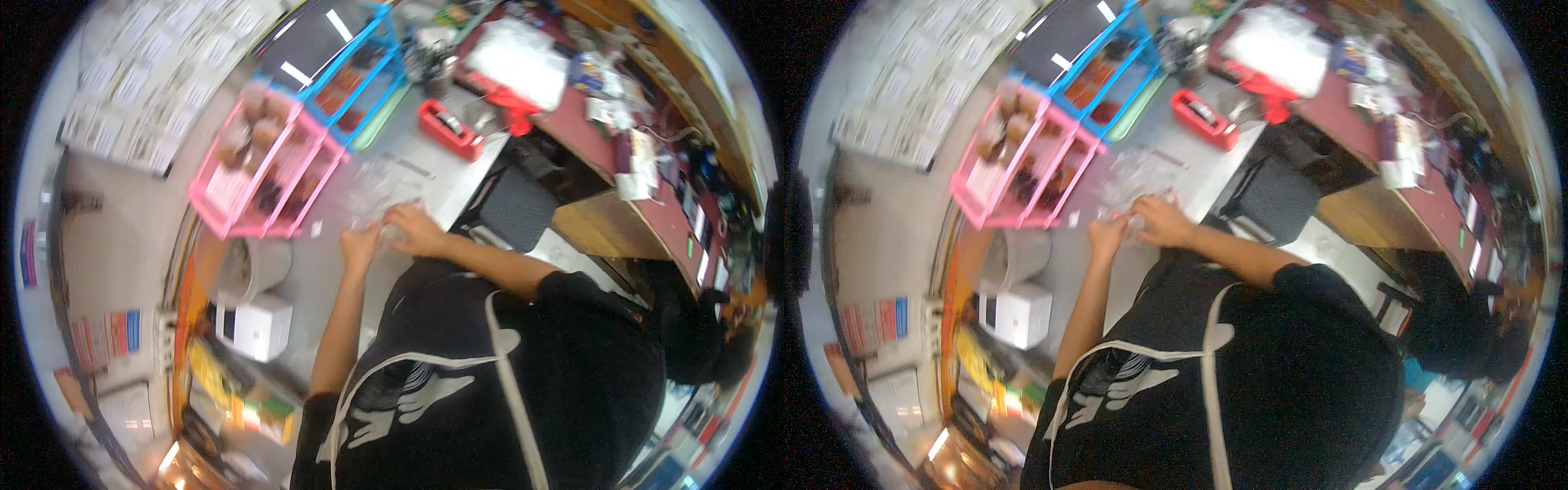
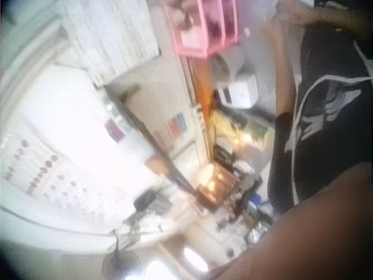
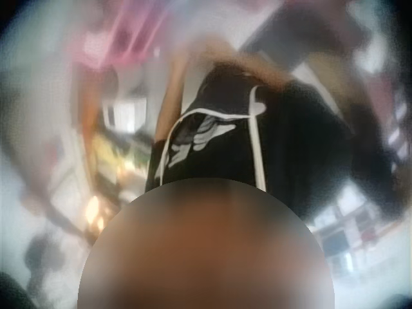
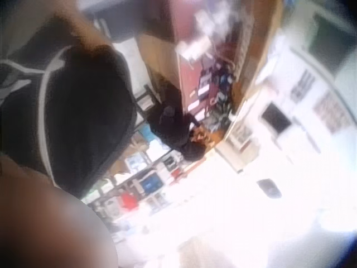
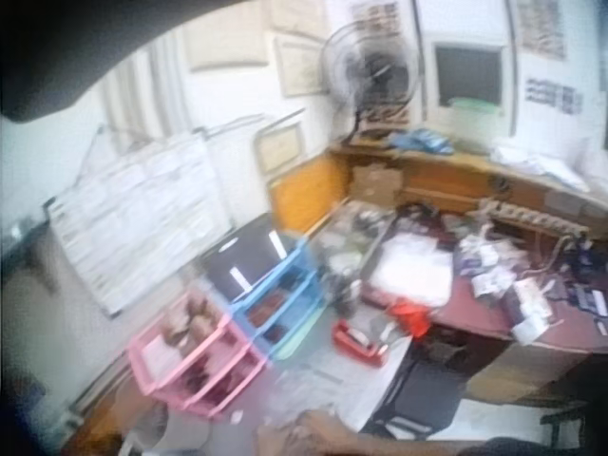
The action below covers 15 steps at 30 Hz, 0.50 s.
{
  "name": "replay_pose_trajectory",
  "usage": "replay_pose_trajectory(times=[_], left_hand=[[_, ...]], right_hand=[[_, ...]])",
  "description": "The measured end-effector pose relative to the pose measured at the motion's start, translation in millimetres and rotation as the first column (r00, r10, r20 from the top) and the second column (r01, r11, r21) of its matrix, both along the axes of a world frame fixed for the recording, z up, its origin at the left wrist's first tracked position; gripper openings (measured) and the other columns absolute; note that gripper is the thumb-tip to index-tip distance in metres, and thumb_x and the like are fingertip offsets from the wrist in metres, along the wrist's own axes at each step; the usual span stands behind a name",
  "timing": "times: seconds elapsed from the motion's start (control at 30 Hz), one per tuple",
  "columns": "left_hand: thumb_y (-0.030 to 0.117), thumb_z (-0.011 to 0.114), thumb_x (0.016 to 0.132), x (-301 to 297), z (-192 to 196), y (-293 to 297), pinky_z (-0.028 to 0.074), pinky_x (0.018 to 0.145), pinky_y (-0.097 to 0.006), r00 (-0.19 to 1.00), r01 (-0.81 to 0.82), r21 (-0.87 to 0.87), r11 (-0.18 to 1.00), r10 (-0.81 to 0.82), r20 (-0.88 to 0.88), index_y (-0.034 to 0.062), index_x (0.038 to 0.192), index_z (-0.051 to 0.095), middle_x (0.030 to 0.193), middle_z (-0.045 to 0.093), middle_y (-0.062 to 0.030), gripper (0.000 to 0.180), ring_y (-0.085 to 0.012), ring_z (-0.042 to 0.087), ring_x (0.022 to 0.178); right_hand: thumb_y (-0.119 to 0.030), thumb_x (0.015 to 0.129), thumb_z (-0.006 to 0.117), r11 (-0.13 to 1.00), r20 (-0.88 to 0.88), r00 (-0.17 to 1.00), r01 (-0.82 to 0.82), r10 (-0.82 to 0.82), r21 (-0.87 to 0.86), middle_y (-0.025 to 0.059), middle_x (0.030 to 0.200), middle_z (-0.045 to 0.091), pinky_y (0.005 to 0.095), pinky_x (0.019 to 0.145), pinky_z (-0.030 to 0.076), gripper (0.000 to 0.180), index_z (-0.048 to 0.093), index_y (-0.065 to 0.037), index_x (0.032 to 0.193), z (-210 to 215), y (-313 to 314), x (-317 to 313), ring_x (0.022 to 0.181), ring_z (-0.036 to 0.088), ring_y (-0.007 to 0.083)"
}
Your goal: The person cuts a piece of fried chicken with a knife, places it into a plastic bag, and seals the bag. They then handle a small box and place it into another plastic bag, sealing it as well. The person also handles a receipt and a small container of sauce.
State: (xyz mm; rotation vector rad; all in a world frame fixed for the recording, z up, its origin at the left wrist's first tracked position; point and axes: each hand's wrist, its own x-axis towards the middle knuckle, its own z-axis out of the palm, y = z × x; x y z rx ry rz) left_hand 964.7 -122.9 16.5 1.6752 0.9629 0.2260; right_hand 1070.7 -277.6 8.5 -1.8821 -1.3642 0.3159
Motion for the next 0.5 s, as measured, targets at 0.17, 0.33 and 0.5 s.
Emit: replay_pose_trajectory(times=[0.17,0.33,0.5], left_hand=[[0.000,0.069,0.082,0.5,-8.1,-1.8,0.060,0.063,-0.029,0.984,-0.075,-0.290,0.954,0.119,0.134,-0.0073,0.092,0.067,0.086,0.070,-0.0116,0.012,-0.0190,0.069,0.070],[0.001,0.069,0.084,-4.3,-6.4,-10.8,0.057,0.065,-0.028,0.972,-0.071,-0.168,0.983,0.106,0.210,-0.0045,0.094,0.070,0.086,0.071,-0.0109,0.012,-0.0165,0.069,0.072],[0.004,0.071,0.084,-6.9,-6.8,-22.0,0.054,0.067,-0.027,0.968,-0.108,-0.022,0.994,0.110,0.227,-0.0030,0.095,0.072,0.090,0.072,-0.0096,0.013,-0.0138,0.068,0.074]], right_hand=[[-0.016,0.083,0.072,0.968,-0.269,0.961,0.128,-0.067,0.216,0.0124,0.113,0.064,0.0415,0.096,0.046,0.021,0.067,-0.004,0.099,-5.7,3.5,6.3,0.110,0.060,0.0324],[-0.011,0.083,0.068,0.954,-0.400,0.897,0.264,-0.189,0.142,0.0141,0.107,0.065,0.0401,0.094,0.048,0.010,0.067,-0.002,0.086,-5.2,21.3,1.0,0.104,0.062,0.0326],[-0.014,0.078,0.068,0.973,-0.207,0.954,0.228,-0.218,0.026,0.0146,0.112,0.063,0.0422,0.097,0.046,0.012,0.065,-0.002,0.080,0.9,18.7,-1.0,0.111,0.059,0.0341]])
